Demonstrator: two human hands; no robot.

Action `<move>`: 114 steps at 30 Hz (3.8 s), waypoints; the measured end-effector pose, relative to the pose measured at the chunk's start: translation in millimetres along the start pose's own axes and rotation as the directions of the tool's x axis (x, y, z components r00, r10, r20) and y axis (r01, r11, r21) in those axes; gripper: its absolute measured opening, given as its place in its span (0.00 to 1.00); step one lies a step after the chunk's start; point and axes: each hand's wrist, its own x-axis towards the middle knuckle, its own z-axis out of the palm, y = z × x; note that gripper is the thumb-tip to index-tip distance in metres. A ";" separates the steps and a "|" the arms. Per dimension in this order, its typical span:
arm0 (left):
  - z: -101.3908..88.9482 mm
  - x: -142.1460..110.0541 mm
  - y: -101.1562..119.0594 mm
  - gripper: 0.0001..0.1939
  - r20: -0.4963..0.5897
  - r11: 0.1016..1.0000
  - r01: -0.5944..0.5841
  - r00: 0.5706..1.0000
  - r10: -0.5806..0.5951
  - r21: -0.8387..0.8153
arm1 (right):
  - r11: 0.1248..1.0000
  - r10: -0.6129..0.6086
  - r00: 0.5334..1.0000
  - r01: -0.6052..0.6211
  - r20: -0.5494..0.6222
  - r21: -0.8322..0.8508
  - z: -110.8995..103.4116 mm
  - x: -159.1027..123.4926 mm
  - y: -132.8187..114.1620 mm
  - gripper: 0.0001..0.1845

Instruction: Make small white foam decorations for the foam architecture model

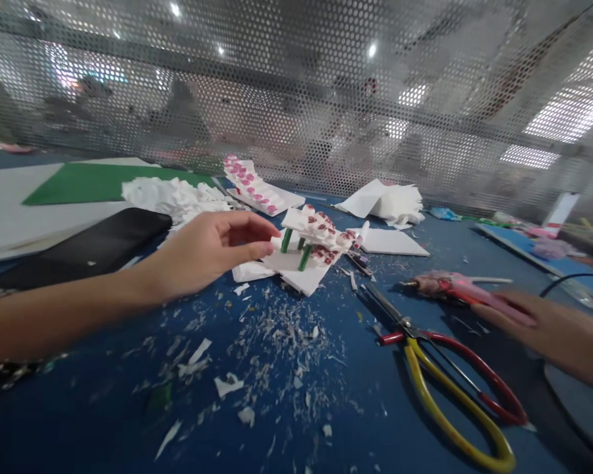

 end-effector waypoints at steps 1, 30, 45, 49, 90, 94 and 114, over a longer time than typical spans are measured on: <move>-2.6 1.9 0.2 0.07 -0.017 0.999 -0.033 0.999 0.033 0.018 | 1.000 -0.008 0.996 0.009 0.085 -0.017 -3.7 4.4 -1.8 0.16; -8.9 17.5 -10.7 0.09 0.057 0.971 -0.209 0.977 0.203 0.117 | 0.777 -0.561 0.779 0.379 0.280 0.503 0.8 114.6 -102.7 0.28; 37.2 44.1 -23.8 0.06 0.299 0.910 -0.390 0.893 0.337 0.138 | 0.733 -0.609 0.755 0.420 0.242 0.535 7.3 103.4 -88.5 0.11; 42.1 49.4 -25.3 0.05 0.342 0.911 -0.399 0.874 0.345 0.103 | 0.743 -0.607 0.756 0.431 0.243 0.512 8.8 101.2 -87.2 0.12; 57.4 59.4 -44.2 0.03 0.295 0.727 -0.660 0.745 0.598 0.192 | 0.809 -0.570 0.768 0.460 0.293 0.367 5.3 97.0 -85.9 0.15; 55.6 58.4 -44.6 0.05 0.288 0.693 -0.674 0.737 0.611 0.256 | 0.809 -0.566 0.772 0.451 0.290 0.378 4.6 95.8 -86.9 0.15; 46.5 54.0 -37.0 0.11 0.527 0.435 -0.749 0.662 0.533 0.500 | 0.812 -0.549 0.777 0.410 0.308 0.414 5.9 96.2 -88.9 0.17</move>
